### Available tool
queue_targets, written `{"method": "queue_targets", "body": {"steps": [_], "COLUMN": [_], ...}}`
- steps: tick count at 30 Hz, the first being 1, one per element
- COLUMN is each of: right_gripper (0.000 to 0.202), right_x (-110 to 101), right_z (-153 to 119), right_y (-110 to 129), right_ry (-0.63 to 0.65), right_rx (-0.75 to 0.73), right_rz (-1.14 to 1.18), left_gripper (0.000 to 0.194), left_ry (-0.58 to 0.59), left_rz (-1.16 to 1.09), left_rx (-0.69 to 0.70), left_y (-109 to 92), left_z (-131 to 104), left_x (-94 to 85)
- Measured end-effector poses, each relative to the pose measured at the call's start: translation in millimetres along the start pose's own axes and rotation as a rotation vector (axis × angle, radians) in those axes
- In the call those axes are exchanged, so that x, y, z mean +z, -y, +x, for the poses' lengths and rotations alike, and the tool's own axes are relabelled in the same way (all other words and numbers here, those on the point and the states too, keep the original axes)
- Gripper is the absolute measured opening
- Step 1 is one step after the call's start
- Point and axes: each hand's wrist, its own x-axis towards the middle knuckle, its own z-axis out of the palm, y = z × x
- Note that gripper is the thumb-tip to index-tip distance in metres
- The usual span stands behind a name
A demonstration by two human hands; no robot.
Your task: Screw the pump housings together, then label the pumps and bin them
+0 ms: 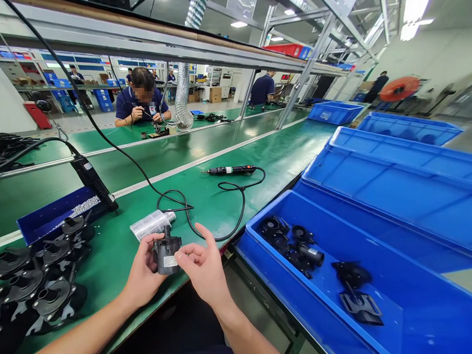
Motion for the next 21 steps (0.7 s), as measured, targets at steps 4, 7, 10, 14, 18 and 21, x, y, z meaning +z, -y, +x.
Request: {"method": "queue_targets", "body": {"steps": [4,7,10,14,18,21], "right_gripper": [0.098,0.091,0.091,0.092,0.106,0.111], "right_x": [7,10,8,0,1,-1], "right_z": [-9,-14,-11,-4,-6,-9], "right_y": [-4,-13,-20,-21,-19,-18], "right_ry": [-0.059,-0.122,-0.168,-0.129,0.005,-0.007], "right_rx": [-0.111,-0.222,-0.275,-0.24,-0.145,-0.148], "right_rz": [-0.121,-0.274,-0.362,-0.382,-0.5,-0.605], "left_gripper": [0.063,0.064,0.063,0.064,0.055,0.051], "left_ry": [-0.007,-0.01,-0.015,-0.001,0.066,0.139], "left_rz": [-0.006,-0.021,-0.026,-0.061,0.12,0.356], "left_rx": [0.008,0.008,0.012,0.054,0.197,0.361], "left_y": [0,-1,-4,-3,6,10], "left_z": [0,0,1,1,-3,-7], "left_x": [-0.4,-0.2,0.2,-1.2,-1.7,2.8]}}
